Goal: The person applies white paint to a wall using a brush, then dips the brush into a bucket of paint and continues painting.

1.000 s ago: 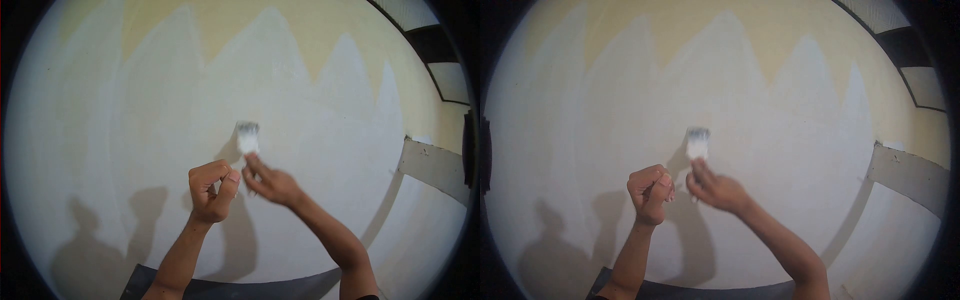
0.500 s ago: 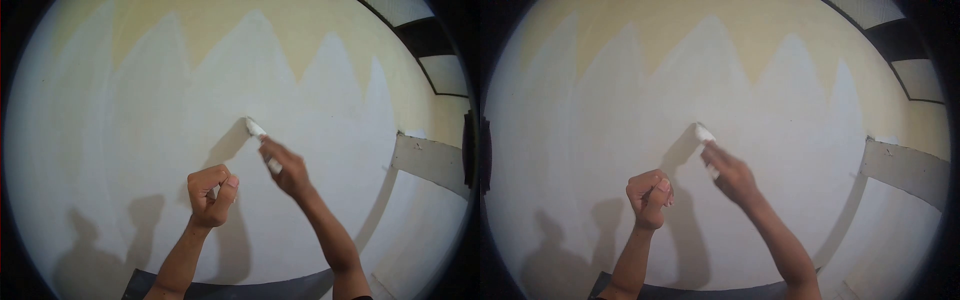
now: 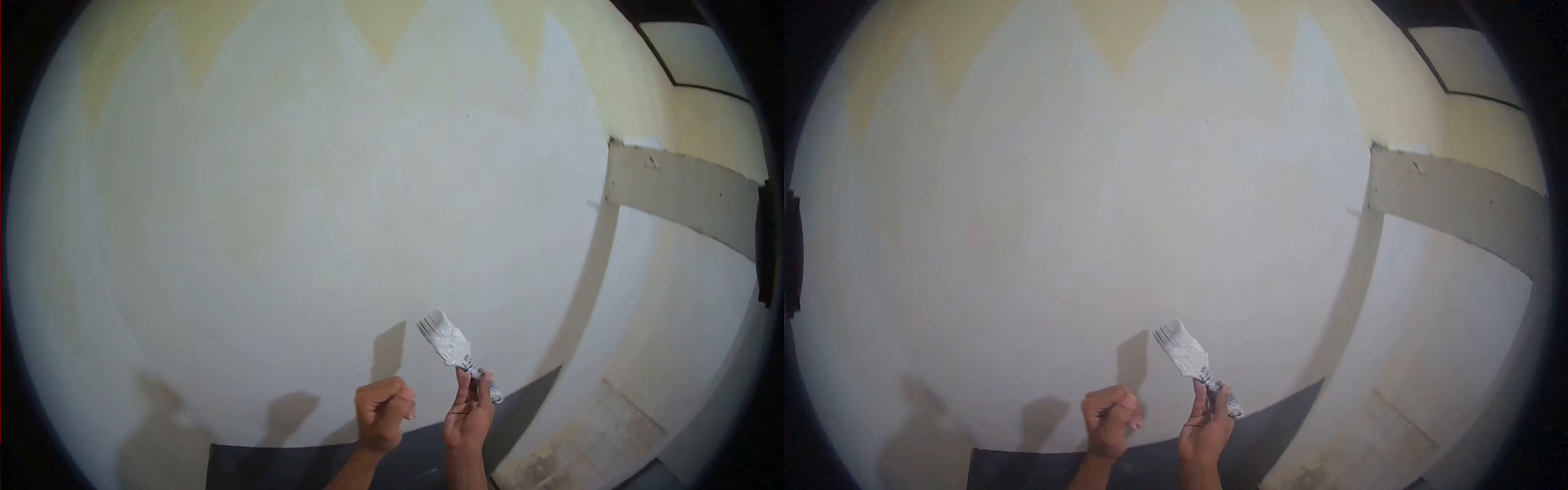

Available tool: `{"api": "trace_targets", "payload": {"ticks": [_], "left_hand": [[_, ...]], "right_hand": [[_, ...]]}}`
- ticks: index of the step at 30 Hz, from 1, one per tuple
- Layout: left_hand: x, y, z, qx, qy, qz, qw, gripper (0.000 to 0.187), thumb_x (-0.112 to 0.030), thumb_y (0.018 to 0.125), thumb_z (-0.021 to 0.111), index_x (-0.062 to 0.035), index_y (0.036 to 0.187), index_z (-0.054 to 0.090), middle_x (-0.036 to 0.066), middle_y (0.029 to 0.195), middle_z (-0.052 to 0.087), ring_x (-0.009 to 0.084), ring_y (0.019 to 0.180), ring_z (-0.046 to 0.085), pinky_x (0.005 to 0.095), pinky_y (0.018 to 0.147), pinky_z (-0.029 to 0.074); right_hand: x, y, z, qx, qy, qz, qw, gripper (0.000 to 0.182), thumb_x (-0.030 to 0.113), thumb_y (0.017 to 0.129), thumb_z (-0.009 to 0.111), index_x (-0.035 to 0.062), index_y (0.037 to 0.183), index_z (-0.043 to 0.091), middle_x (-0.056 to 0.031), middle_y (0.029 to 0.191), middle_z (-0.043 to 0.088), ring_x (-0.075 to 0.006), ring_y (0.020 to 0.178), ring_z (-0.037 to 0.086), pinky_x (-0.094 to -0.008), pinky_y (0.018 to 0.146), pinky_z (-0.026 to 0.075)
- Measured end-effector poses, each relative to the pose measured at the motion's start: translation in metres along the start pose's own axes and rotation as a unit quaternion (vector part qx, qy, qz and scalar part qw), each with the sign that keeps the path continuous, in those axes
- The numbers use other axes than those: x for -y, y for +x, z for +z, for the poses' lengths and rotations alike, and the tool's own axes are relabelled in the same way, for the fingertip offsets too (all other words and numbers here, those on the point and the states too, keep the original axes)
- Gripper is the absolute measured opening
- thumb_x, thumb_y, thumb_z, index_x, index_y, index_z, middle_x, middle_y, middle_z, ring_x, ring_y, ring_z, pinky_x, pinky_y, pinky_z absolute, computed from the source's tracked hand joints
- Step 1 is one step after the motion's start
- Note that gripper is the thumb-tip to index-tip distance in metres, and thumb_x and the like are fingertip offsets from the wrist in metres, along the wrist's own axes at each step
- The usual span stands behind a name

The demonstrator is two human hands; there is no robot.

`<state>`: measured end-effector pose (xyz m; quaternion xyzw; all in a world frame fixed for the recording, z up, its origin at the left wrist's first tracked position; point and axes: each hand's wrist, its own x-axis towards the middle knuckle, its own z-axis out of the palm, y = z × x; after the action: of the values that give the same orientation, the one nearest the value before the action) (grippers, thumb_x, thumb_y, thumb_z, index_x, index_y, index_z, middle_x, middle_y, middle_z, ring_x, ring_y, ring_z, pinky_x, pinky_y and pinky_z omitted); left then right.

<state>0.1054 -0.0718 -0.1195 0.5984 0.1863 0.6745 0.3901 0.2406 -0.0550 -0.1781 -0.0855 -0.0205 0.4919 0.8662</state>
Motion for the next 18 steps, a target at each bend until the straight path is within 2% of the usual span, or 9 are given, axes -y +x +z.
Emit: {"api": "trace_targets", "payload": {"ticks": [2, 6, 10, 13, 14, 17, 18], "left_hand": [[0.029, -0.021, 0.025, 0.019, 0.000, -0.084, 0.996, 0.028, -0.006, 0.088, 0.055, 0.0034, 0.062, 0.054, 0.009, 0.059, 0.057, 0.0113, 0.051, 0.051, 0.0266, 0.049, 0.040], [0.130, -0.068, 0.058, 0.116, 0.095, -0.102, 0.983, 0.033, -0.011, 0.093, 0.058, 0.0043, 0.064, 0.057, 0.005, 0.059, 0.057, 0.0109, 0.055, 0.052, 0.0273, 0.053, 0.039], [0.167, -0.095, 0.049, 0.129, 0.081, -0.160, 0.975, 0.030, -0.012, 0.092, 0.062, 0.0035, 0.067, 0.060, 0.005, 0.058, 0.057, 0.0085, 0.054, 0.050, 0.0267, 0.051, 0.037], [0.175, -0.088, 0.046, 0.141, 0.073, -0.173, 0.972, 0.031, -0.009, 0.092, 0.060, 0.0043, 0.064, 0.057, 0.005, 0.059, 0.058, 0.0097, 0.056, 0.053, 0.0272, 0.053, 0.039], [0.181, -0.085, 0.043, 0.148, 0.072, -0.175, 0.971, 0.030, -0.008, 0.092, 0.060, 0.0050, 0.065, 0.057, 0.006, 0.059, 0.058, 0.0092, 0.056, 0.053, 0.0266, 0.053, 0.039], [0.196, -0.079, 0.037, 0.157, 0.082, -0.144, 0.974, 0.030, -0.007, 0.092, 0.060, 0.0057, 0.066, 0.058, 0.006, 0.059, 0.058, 0.0089, 0.056, 0.052, 0.0262, 0.053, 0.039], [0.198, -0.081, 0.036, 0.156, 0.080, -0.154, 0.972, 0.029, -0.007, 0.093, 0.060, 0.0065, 0.067, 0.059, 0.006, 0.059, 0.057, 0.0089, 0.056, 0.052, 0.0264, 0.052, 0.039]], "right_hand": [[0.020, 0.019, -0.045, -0.071, 0.139, 0.131, 0.979, 0.037, 0.013, 0.101, 0.054, -0.0178, 0.120, 0.045, -0.0269, 0.115, 0.058, -0.0355, 0.115, 0.060, -0.0312, 0.091, 0.062], [0.041, 0.057, -0.140, -0.067, 0.146, 0.177, 0.971, 0.027, 0.004, 0.098, 0.055, -0.0171, 0.114, 0.051, -0.0287, 0.118, 0.058, -0.0336, 0.114, 0.062, -0.0283, 0.089, 0.062], [0.048, 0.042, -0.158, -0.088, 0.100, 0.134, 0.982, 0.025, 0.003, 0.097, 0.055, -0.0150, 0.114, 0.053, -0.0242, 0.116, 0.061, -0.0299, 0.111, 0.064, -0.0276, 0.085, 0.063], [0.048, 0.045, -0.166, -0.055, 0.148, 0.136, 0.978, 0.024, 0.003, 0.097, 0.055, -0.0135, 0.114, 0.054, -0.0223, 0.111, 0.064, -0.0295, 0.108, 0.066, -0.0274, 0.084, 0.064], [0.047, 0.047, -0.165, -0.067, 0.163, 0.157, 0.972, 0.029, 0.008, 0.098, 0.055, -0.0103, 0.121, 0.053, -0.0193, 0.103, 0.068, -0.0251, 0.099, 0.070, -0.0263, 0.078, 0.064], [0.036, 0.047, -0.168, -0.012, 0.208, 0.230, 0.951, 0.037, 0.014, 0.099, 0.056, -0.0068, 0.129, 0.051, -0.0147, 0.095, 0.071, -0.0190, 0.085, 0.072, -0.0243, 0.070, 0.061], [0.032, 0.049, -0.168, -0.073, 0.182, 0.223, 0.955, 0.043, 0.020, 0.100, 0.055, -0.0044, 0.134, 0.049, -0.0101, 0.090, 0.073, -0.0147, 0.075, 0.071, -0.0266, 0.064, 0.057]]}}
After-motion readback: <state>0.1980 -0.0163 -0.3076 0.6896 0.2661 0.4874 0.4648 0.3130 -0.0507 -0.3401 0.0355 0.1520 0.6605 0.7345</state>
